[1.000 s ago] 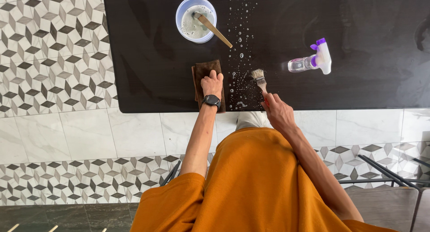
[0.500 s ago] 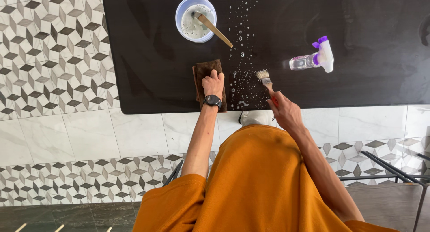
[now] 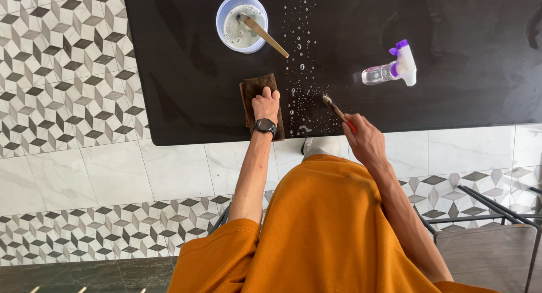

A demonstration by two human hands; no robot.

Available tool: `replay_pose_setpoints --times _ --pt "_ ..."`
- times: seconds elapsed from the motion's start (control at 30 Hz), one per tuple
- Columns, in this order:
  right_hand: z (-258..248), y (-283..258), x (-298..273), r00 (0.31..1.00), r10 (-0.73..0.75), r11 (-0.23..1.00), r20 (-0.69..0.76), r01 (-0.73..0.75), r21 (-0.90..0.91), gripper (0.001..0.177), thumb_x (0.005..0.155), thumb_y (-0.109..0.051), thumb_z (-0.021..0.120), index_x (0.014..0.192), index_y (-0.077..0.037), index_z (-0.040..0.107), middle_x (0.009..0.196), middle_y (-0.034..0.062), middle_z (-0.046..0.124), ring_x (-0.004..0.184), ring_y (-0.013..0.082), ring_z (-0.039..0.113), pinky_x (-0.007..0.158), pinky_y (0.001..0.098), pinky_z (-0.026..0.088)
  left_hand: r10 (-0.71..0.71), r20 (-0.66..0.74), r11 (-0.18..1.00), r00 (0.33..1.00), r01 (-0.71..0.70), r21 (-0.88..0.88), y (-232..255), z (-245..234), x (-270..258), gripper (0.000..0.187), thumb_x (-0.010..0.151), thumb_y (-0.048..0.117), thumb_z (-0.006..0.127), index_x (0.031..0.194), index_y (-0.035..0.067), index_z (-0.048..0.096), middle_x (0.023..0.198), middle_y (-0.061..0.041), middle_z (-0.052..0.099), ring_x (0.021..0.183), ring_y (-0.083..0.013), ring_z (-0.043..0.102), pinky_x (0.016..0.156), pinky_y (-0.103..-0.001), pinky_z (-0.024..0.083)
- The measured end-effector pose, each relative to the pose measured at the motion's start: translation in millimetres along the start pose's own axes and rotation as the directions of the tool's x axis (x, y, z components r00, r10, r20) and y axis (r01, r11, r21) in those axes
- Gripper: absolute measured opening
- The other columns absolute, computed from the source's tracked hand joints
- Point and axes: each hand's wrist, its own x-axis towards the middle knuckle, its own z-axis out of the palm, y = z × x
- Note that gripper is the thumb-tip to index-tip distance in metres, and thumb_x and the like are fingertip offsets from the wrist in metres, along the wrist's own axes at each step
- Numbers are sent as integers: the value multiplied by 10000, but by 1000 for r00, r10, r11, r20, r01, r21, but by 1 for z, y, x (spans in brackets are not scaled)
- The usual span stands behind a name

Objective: The person paints a table using a brush and a liquid from a bowl, occasionally spraying the surface.

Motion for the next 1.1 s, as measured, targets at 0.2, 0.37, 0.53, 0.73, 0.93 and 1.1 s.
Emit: replay_pose_setpoints --times 0.2,0.37,0.53,0.73,0.93,1.1 --pt "30 -6 4 997 59 992 51 -65 111 175 1027 -211 655 1084 -57 595 807 125 708 598 280 670 521 407 503 -8 3 1000 1000 8 8 -2 -5 -7 655 638 138 914 1103 165 454 1129 -82 487 859 -258 632 744 -372 500" --pt "30 10 -9 986 116 980 120 -134 151 172 1005 -214 635 1085 -69 590 763 70 744 617 265 709 523 396 516 0 38 1000 999 1 -13 -3 -11 -5 685 627 125 924 1119 168 450 1148 -77 485 872 -244 631 750 -361 501" --pt "20 27 -12 968 248 960 -20 -243 142 156 1038 -197 607 1109 -61 581 784 92 745 642 260 721 563 381 531 -9 54 1000 999 8 11 0 -12 -5 688 628 145 928 1128 159 456 1127 -78 492 883 -250 634 757 -356 507" --pt "47 10 6 947 321 901 15 -310 303 174 1048 -203 575 1113 -43 546 741 113 717 614 258 706 561 385 520 -1 54 1000 999 -1 31 0 -9 -4 693 622 148 927 1129 154 455 1147 -85 487 885 -262 635 762 -366 512" --pt "34 22 -16 985 102 977 140 -126 173 188 981 -222 628 1077 -67 583 722 104 716 624 299 680 566 419 510 82 13 997 997 -82 -11 -9 -3 -7 722 619 110 917 1162 149 443 1172 -104 477 902 -275 633 768 -377 519" --pt "23 36 -15 928 368 912 50 -371 176 157 1026 -226 600 1087 -83 576 715 106 705 603 312 701 552 435 516 148 -105 988 983 -151 -17 -19 3 -14 722 625 96 925 1157 129 438 1176 -121 471 884 -285 637 777 -393 534"
